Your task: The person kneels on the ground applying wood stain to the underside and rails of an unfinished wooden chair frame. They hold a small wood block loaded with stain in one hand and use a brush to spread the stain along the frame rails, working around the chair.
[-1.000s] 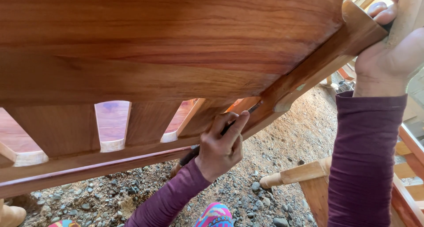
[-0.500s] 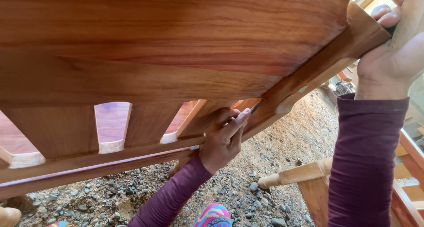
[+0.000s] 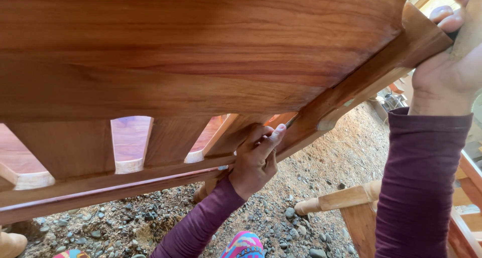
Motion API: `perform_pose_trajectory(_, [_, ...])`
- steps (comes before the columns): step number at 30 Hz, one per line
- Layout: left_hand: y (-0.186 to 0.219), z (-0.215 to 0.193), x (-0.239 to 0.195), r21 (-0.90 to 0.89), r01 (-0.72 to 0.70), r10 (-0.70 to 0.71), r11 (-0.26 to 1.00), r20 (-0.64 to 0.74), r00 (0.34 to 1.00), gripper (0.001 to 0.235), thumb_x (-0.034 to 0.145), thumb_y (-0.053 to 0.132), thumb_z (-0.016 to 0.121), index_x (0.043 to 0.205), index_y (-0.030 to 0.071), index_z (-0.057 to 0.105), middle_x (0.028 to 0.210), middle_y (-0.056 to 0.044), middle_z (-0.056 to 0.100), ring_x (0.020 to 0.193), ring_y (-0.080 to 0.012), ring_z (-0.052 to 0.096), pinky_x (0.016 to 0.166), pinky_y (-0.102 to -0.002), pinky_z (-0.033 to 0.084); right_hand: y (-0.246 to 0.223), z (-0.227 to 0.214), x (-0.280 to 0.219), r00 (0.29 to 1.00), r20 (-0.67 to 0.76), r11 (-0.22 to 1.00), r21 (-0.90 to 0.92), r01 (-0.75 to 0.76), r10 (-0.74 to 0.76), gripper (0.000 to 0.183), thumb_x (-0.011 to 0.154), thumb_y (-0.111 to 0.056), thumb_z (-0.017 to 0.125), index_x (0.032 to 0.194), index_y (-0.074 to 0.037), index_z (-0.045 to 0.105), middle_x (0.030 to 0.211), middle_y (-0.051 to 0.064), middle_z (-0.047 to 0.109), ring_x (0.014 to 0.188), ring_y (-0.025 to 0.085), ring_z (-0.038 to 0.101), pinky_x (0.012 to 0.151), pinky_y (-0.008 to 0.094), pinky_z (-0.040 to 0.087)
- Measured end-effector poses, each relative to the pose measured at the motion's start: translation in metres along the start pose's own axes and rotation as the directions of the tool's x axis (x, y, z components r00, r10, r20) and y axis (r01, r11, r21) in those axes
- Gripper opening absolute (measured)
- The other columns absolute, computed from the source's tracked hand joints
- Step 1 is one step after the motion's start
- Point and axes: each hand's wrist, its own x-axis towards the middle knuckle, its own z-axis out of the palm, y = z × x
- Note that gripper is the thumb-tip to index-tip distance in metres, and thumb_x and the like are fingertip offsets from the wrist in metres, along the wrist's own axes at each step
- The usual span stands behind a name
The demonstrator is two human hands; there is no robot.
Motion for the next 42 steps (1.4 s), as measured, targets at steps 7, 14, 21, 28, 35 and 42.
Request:
perform_pose_trajectory(7, [0.001, 0.005, 0.005, -0.044, -0.046, 0.045, 0.998, -0.044, 0.998, 0.046, 0.095, -0.011, 0.066, 0.137, 0.008, 0.063, 0.106, -0.013, 0.063, 0.091, -0.0243, 0.067, 0.077, -0.030, 0.055, -0.007, 0.009, -0.007, 1.000, 0.016, 0.995, -0.101, 0.018, -0.016, 0.016, 0.123, -0.008, 0.058, 0.111, 0.002, 0.060, 0.094, 0.004, 0.052, 0.076, 0.010, 0.043, 0.080, 0.024, 0.043])
perform_pose_trajectory(14, [-0.006, 0.015, 0.003, -0.047, -0.048, 0.046, 0.998, -0.038, 0.998, 0.049, 0.095, -0.013, 0.064, 0.140, 0.006, 0.061, 0.104, -0.014, 0.061, 0.093, -0.0247, 0.064, 0.080, -0.029, 0.054, -0.001, -0.007, -0.005, 1.000, 0.015, 0.998, -0.065, 0.000, 0.001, 0.017, 0.123, -0.009, 0.053, 0.113, 0.003, 0.059, 0.099, 0.006, 0.052, 0.078, 0.011, 0.043, 0.083, 0.024, 0.042])
perform_pose_trajectory(21, [0.001, 0.005, -0.003, -0.023, -0.029, 0.028, 0.999, -0.047, 0.998, 0.045, 0.095, -0.013, 0.064, 0.136, 0.006, 0.065, 0.100, -0.011, 0.062, 0.087, -0.0221, 0.065, 0.075, -0.029, 0.054, -0.002, 0.001, -0.001, 0.999, -0.043, 0.998, -0.062, 0.012, -0.015, 0.013, 0.123, -0.005, 0.055, 0.122, 0.006, 0.060, 0.110, 0.010, 0.058, 0.079, 0.011, 0.046, 0.082, 0.027, 0.044])
perform_pose_trajectory(28, [0.014, 0.008, 0.012, 0.003, -0.079, 0.079, 0.997, -0.062, 0.995, 0.049, 0.092, -0.012, 0.063, 0.139, 0.004, 0.062, 0.105, -0.014, 0.061, 0.091, -0.0257, 0.066, 0.078, -0.033, 0.056, -0.005, 0.006, -0.004, 0.995, 0.048, 0.982, -0.161, 0.094, -0.087, 0.033, 0.114, -0.022, 0.049, 0.125, 0.005, 0.066, 0.099, 0.008, 0.057, 0.081, 0.013, 0.052, 0.083, 0.028, 0.049])
perform_pose_trajectory(35, [0.013, 0.006, 0.006, 0.084, -0.022, 0.023, 0.996, -0.013, 1.000, 0.047, 0.092, -0.012, 0.064, 0.136, 0.005, 0.064, 0.101, -0.013, 0.061, 0.087, -0.0249, 0.067, 0.074, -0.034, 0.056, 0.007, -0.023, 0.001, 0.999, -0.007, 0.998, -0.058, 0.037, -0.037, 0.028, 0.127, -0.018, 0.049, 0.125, 0.009, 0.059, 0.111, 0.014, 0.058, 0.080, 0.016, 0.045, 0.083, 0.031, 0.044])
perform_pose_trajectory(42, [0.035, -0.021, 0.002, 0.210, -0.045, 0.053, 0.977, -0.029, 0.998, 0.046, 0.087, -0.007, 0.066, 0.131, 0.006, 0.067, 0.105, -0.013, 0.063, 0.082, -0.0247, 0.067, 0.070, -0.036, 0.056, 0.004, -0.009, -0.003, 0.999, -0.031, 1.000, -0.002, 0.026, -0.026, 0.033, 0.122, -0.018, 0.044, 0.121, 0.010, 0.061, 0.104, 0.012, 0.057, 0.079, 0.016, 0.045, 0.081, 0.030, 0.041])
